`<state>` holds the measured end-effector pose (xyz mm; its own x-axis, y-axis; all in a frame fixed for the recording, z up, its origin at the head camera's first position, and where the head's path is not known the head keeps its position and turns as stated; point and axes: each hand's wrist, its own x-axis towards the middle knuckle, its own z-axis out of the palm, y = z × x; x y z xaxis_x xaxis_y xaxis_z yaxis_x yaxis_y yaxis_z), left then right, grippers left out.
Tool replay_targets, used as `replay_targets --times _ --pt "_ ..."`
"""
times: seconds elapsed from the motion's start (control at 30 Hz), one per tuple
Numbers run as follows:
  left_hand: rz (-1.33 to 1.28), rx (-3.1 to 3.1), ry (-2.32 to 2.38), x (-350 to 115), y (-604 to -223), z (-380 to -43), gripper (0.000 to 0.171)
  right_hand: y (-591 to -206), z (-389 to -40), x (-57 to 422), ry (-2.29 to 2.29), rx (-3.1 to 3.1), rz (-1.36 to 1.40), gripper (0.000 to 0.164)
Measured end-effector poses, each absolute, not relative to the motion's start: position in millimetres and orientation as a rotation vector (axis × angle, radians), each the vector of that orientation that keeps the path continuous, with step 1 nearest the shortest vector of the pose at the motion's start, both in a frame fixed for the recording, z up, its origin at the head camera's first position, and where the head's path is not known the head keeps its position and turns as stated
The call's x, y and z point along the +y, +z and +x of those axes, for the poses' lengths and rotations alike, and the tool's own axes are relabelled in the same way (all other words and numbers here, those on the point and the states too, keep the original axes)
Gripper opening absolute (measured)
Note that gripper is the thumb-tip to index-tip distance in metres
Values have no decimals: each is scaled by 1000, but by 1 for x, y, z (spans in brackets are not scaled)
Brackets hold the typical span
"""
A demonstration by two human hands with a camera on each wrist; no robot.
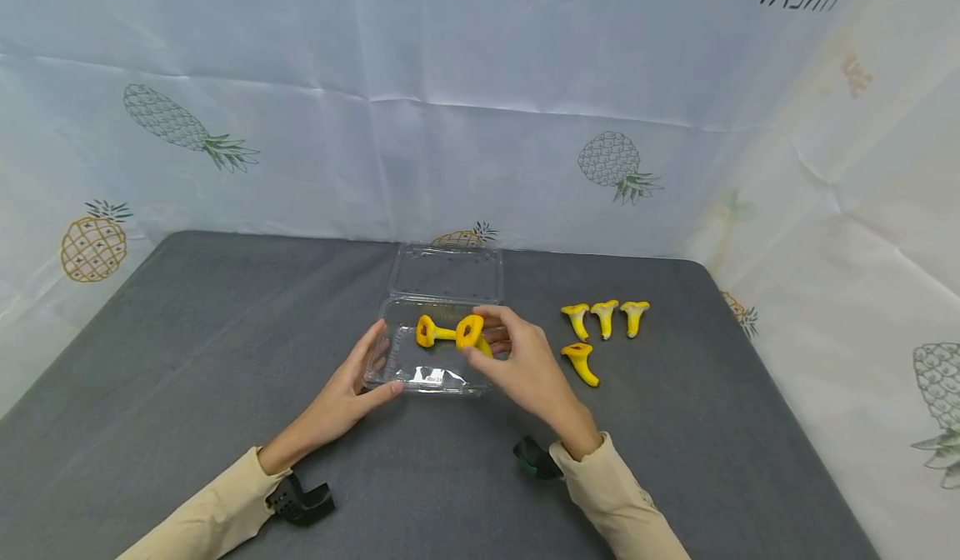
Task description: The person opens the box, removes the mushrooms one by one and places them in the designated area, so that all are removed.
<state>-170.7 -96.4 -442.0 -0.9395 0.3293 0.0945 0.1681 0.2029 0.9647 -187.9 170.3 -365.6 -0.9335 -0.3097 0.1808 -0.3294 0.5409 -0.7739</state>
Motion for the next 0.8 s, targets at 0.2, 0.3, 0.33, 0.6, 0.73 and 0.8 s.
replay_targets --times 0.2,0.3,0.33,0.6,0.73,0.8 --pt "481 2332 1838 -97 -442 -171 94 -366 -183 179 1371 -2741 539 52" --pt "489 2330 1838 -96 -443 -171 94 -366 -181 184 1382 -2734 518 53" --pt "488 2330 1838 -96 -442 -171 94 -366 -181 186 1382 -2733 510 53" --pt "492 2325 1838 -97 -442 -171 93 -367 -176 204 1295 -2738 470 51" --pt "486 2319 1834 -97 -441 -171 93 -369 -171 211 1246 -2745 456 49" --pt "484 2316 1834 -97 -441 -171 93 -370 -169 215 1239 -2751 443 49"
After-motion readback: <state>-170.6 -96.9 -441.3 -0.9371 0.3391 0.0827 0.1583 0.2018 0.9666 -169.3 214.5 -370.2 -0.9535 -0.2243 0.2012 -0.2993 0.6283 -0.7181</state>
